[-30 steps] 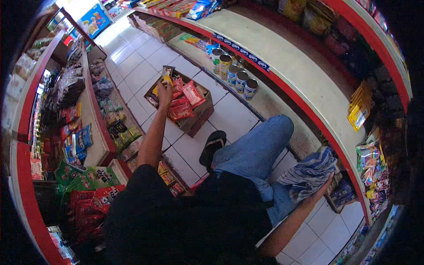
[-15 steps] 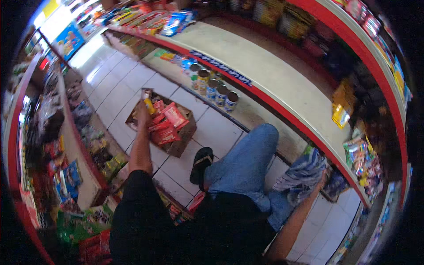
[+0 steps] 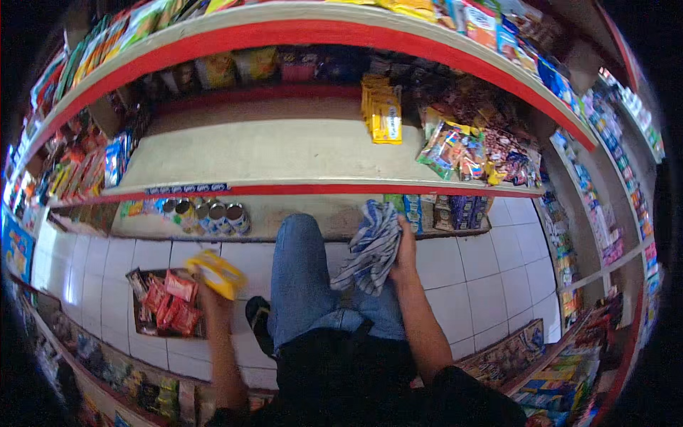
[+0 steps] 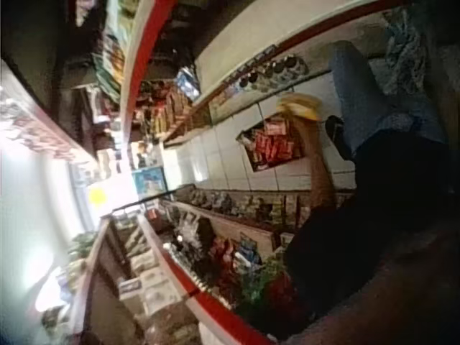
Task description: Cleaning and organizing snack packages on grocery store shelves using a cloth.
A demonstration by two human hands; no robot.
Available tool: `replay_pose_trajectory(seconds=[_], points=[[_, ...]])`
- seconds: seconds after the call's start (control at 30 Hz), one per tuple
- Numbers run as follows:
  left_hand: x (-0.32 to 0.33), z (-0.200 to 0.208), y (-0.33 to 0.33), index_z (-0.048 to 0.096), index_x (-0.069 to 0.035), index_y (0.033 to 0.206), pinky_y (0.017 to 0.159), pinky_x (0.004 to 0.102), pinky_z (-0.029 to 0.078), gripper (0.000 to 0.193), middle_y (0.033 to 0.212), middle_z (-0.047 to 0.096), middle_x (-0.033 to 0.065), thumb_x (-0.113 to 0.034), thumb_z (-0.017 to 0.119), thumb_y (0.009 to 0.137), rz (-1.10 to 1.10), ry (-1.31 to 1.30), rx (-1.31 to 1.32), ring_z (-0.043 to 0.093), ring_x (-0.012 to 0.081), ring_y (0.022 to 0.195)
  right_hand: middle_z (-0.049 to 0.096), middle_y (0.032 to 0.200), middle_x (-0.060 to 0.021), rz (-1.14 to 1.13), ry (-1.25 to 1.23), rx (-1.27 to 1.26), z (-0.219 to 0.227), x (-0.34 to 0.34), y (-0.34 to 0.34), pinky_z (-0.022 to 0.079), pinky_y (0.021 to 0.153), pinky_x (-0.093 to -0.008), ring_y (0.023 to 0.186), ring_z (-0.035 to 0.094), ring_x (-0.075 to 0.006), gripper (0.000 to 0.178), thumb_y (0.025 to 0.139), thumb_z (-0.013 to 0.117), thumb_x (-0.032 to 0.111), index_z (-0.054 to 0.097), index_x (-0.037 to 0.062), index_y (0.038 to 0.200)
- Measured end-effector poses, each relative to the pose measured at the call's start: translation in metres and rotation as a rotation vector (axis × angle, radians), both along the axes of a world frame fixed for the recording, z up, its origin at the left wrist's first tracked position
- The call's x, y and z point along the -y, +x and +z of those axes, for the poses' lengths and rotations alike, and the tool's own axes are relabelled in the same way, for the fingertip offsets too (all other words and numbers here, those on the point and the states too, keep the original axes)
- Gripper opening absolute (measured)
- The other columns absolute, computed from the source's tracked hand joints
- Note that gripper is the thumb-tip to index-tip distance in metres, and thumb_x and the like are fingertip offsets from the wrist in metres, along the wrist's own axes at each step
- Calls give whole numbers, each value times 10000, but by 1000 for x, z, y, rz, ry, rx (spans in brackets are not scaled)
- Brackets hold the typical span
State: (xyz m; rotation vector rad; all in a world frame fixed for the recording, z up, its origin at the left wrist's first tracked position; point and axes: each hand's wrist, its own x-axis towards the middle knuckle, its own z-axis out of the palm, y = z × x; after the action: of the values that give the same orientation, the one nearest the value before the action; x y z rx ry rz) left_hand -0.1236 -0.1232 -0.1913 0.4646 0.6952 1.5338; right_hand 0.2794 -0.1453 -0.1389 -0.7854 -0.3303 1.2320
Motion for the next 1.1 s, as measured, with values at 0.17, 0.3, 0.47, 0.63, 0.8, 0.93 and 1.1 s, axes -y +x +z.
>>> replay_pose_trajectory(seconds=[0.17,0.3,0.47,0.63,0.8,0.93,1.1], points=[[19,62,158,419,-99,1377,836,385,546,693,1195,586,89,-631,434,934,-447,-168,67,620,220,1003,562,1274,-160,46,124,38,46,0,-43,438,1014,-402,1172,560,-271,491,954,503,336,494,15,1326],[8,97,200,419,-124,1393,984,432,476,679,1270,566,115,-629,419,939,-636,-49,45,582,276,1138,444,1394,-222,55,388,1270,83,28,-77,269,1130,-466,1326,405,-367,588,908,584,372,452,72,1396],[23,85,205,411,-92,1393,939,374,492,649,1264,565,105,-590,337,982,-597,142,-149,593,238,1108,432,1392,-248,-62,485,1732,73,42,-91,208,1147,-517,1334,369,-434,595,888,615,385,462,128,1402],[45,107,211,425,-94,1390,915,377,505,684,1310,543,80,-625,371,962,-661,-228,-245,578,208,1137,477,1367,-239,26,308,1149,86,26,-62,294,1107,-471,1337,384,-407,549,902,613,317,469,58,1364],[34,85,208,428,-80,1384,916,366,495,581,1242,567,97,-510,369,998,-593,-117,-282,590,219,1094,439,1398,-255,-109,318,1373,83,51,-84,307,1097,-474,1335,381,-423,557,912,586,294,427,57,1390],[24,70,210,463,-71,1342,871,363,500,440,1128,600,89,-353,407,1009,-447,-60,96,611,204,1006,399,1422,-264,-35,440,1557,71,56,-97,258,1114,-534,1355,319,-486,593,904,587,375,431,103,1407],[42,120,207,487,-78,1304,830,353,503,431,1068,594,60,-385,383,1020,-570,-232,-251,610,194,963,520,1317,-228,107,322,1218,96,33,-68,340,1072,-512,1233,470,-461,537,901,616,320,476,85,1363]])
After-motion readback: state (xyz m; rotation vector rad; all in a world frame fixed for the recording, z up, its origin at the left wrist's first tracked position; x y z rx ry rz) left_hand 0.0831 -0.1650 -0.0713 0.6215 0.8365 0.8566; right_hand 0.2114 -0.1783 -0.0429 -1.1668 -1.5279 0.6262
